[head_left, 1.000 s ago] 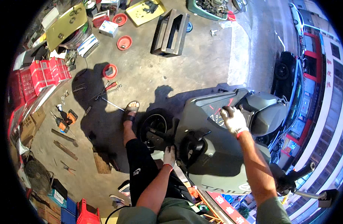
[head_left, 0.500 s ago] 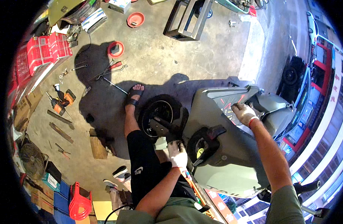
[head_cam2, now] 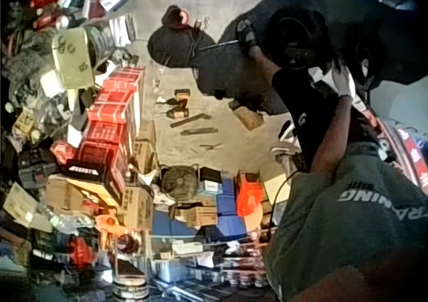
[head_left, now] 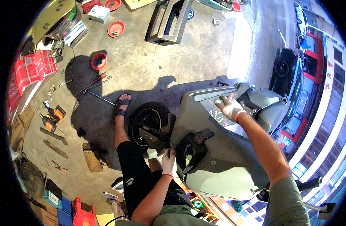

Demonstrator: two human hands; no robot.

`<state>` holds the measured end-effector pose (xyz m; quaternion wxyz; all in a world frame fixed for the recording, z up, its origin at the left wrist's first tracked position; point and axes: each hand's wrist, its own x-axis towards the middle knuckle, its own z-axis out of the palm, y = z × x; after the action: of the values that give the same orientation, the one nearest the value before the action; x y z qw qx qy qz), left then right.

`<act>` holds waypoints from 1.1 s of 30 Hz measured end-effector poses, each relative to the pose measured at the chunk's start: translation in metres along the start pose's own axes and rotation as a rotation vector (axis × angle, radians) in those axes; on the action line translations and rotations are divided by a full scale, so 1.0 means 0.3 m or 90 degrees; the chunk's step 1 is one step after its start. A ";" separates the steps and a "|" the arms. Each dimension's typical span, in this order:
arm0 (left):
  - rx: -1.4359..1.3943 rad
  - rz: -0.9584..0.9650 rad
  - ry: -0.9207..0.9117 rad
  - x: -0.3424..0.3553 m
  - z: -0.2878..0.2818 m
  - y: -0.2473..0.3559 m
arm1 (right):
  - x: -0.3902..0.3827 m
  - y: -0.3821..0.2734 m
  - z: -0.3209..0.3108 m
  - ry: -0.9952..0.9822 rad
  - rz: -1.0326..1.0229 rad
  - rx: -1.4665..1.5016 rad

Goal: The person manipulates the front plastic panel of a scooter, reaches for internal components and wiring, and uses pliers to work on the interior electrical connections.

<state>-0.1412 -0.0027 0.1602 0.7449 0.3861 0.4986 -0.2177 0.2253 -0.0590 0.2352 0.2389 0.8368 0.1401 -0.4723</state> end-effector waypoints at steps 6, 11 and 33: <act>0.033 -0.016 0.073 -0.030 0.030 0.026 | 0.036 -0.055 0.208 -0.241 0.099 0.073; -0.029 -0.016 0.094 -0.010 0.045 -0.059 | 0.224 0.022 0.019 0.015 0.054 -0.086; 0.012 0.010 0.025 0.032 -0.109 -0.204 | -0.467 -0.505 -0.138 0.295 -0.149 0.432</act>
<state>-0.1995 -0.0135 0.1229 0.7329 0.4009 0.5085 -0.2089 0.1134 0.0899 0.3330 -0.1428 0.9305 0.1205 -0.3151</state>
